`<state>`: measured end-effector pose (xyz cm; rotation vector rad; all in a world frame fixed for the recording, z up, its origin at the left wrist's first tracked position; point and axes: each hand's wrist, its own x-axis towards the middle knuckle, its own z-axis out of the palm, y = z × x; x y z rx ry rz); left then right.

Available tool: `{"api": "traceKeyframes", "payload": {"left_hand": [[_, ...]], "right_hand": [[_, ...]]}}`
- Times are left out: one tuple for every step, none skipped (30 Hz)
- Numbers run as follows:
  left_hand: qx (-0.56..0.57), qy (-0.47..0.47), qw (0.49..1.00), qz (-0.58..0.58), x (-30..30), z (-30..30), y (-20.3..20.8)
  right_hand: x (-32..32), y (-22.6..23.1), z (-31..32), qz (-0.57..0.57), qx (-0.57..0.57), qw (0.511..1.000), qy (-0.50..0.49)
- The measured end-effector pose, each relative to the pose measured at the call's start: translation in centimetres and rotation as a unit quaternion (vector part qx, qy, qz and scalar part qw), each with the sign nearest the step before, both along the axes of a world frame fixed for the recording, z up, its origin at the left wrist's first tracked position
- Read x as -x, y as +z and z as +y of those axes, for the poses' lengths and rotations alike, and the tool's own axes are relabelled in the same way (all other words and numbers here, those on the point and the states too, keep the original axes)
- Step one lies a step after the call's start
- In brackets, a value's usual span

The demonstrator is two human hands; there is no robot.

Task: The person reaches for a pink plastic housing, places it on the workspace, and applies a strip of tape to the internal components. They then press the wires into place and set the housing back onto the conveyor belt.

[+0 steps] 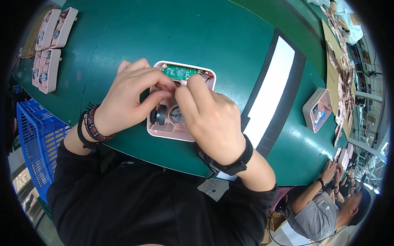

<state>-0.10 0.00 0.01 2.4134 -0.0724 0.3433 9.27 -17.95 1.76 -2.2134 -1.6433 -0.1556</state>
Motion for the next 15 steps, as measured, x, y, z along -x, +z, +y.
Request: {"api": "traceKeyframes", "payload": {"left_hand": [[0.02,-0.004,1.0,0.006,0.0,0.0,0.0],[0.018,-0.003,1.0,0.004,0.0,0.0,0.0],[0.017,-0.007,1.0,0.002,0.0,0.0,0.1],[0.016,-0.01,1.0,0.0,0.0,-0.1,0.1],[0.015,-0.013,1.0,-0.001,0.0,-0.1,0.2],[0.013,-0.012,1.0,-0.003,0.0,-0.1,0.2],[0.011,-0.013,1.0,-0.002,0.0,-0.1,0.2],[0.009,-0.014,1.0,0.0,0.0,-0.1,0.1],[0.008,-0.015,1.0,0.002,-0.1,-0.1,0.1],[0.007,-0.015,1.0,0.002,-0.1,-0.2,0.1],[0.006,-0.017,1.0,-0.004,-0.2,-0.2,0.0],[0.005,-0.017,1.0,-0.009,-0.1,-0.3,0.0],[0.004,-0.017,1.0,-0.014,-0.1,-0.3,0.0],[0.004,-0.017,1.0,-0.013,-0.1,-0.3,0.0],[0.003,-0.025,1.0,-0.012,-0.2,-0.3,0.0]], "right_hand": [[-0.1,-0.2,-0.2,0.024,-0.018,1.0,-0.006],[-0.3,-0.3,-0.4,0.047,-0.037,0.998,-0.013],[-0.5,-0.5,-0.4,0.045,-0.038,0.998,-0.011],[-0.6,-0.8,-0.5,0.061,-0.061,0.996,0.006],[-0.8,-1.0,-0.6,0.077,-0.084,0.993,0.024],[-0.9,-1.2,-0.7,0.094,-0.106,0.989,0.042],[-1.0,-1.3,-0.7,0.093,-0.107,0.989,0.042],[-1.0,-1.4,-0.6,0.091,-0.119,0.988,0.04],[-1.0,-1.5,-0.6,0.09,-0.131,0.987,0.039],[-1.0,-1.6,-0.5,0.089,-0.143,0.985,0.037],[-1.0,-1.7,-0.5,0.089,-0.144,0.985,0.036],[-0.9,-1.7,-0.5,0.09,-0.146,0.985,0.034],[-0.9,-1.7,-0.4,0.091,-0.148,0.984,0.032],[-0.9,-1.7,-0.4,0.092,-0.149,0.984,0.029],[-0.8,-1.7,-0.5,0.093,-0.15,0.984,0.029]]}}
